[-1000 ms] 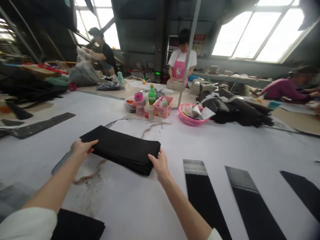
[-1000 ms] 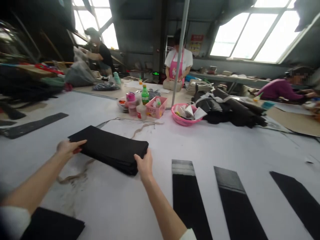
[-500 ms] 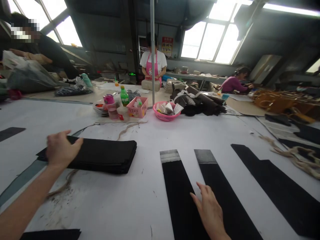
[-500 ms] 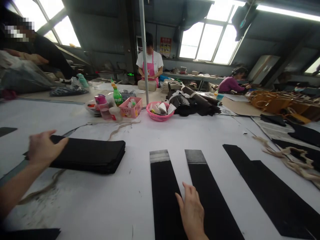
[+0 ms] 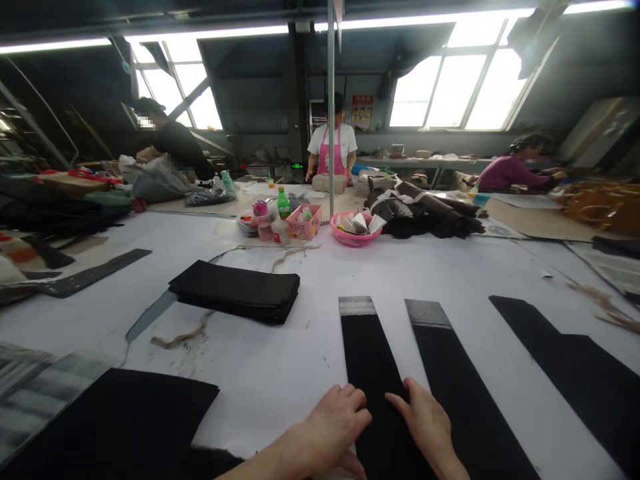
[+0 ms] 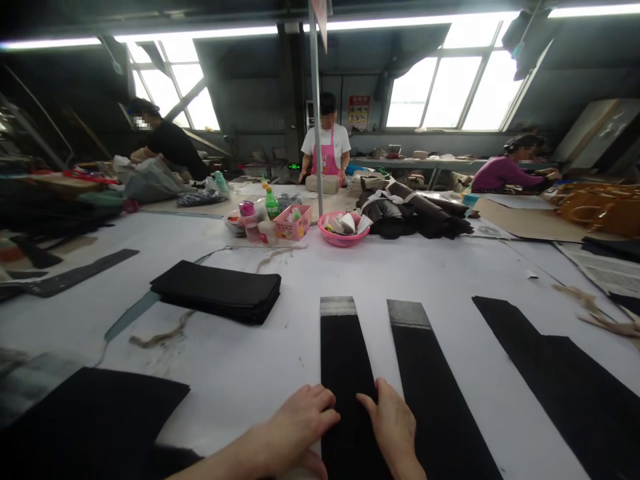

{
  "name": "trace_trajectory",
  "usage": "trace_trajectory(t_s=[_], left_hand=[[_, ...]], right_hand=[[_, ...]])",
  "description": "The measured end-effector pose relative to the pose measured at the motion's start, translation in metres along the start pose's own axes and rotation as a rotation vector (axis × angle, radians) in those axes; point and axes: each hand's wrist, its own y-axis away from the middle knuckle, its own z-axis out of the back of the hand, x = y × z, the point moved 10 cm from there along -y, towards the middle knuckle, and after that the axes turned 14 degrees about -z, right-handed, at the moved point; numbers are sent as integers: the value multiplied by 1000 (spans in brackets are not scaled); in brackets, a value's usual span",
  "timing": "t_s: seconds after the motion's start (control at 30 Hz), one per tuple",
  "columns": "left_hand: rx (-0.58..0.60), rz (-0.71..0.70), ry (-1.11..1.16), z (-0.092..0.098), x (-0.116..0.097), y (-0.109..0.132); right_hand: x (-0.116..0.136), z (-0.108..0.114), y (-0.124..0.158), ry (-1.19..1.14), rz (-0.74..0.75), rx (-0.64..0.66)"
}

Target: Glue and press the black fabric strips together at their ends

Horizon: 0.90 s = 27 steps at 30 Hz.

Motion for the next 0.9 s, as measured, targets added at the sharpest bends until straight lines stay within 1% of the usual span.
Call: trace_trajectory(t_s=[0.07, 0.13, 0.17, 0.2, 0.27, 0.33, 0.37, 0.43, 0.47, 0.53, 0.6, 0.67, 0.77, 0.83, 0.9], left_hand=[[-36, 2, -68, -7, -8, 10], [-114, -50, -226, -15, -23, 18], [-184, -72, -321, -18, -32, 21], [-278, -92, -406, -21, -40, 24], [-495, -63, -521, -23, -51, 32], [-672, -31, -552, -21, -57, 38], [-735, -17, -542, -16, -59, 40], [-813, -7, -488, -1, -63, 45], [-833, -14, -461, 9, -66, 48], [-836, -60, -444, 25, -78, 57], [-813, -123, -477, 30, -94, 67], [-785, -157, -494, 22, -104, 78], [-753, -146, -432, -3, -105, 89], [-748, -132, -322, -19, -99, 93], [-791, -120, -156, -28, -91, 98]], right_hand=[[1, -2, 6, -11, 15, -35], [-1, -6, 11, -42, 13, -63], [-2, -8, 12, -70, 14, -68], [-3, -10, 12, -118, 12, -66], [-8, -12, 6, -249, -2, -51], [-11, -12, -1, -369, -5, -37], [-10, -12, -5, -409, 10, -31], [-5, -11, -7, -460, 66, -10], [-2, -12, -5, -486, 97, 7], [4, -14, 4, -529, 148, 39], [5, -19, 18, -548, 174, 58], [3, -24, 35, -535, 171, 51], [-3, -29, 54, -502, 150, 50], [-7, -34, 62, -543, 140, 118], [-15, -42, 65, -645, 113, 227]])
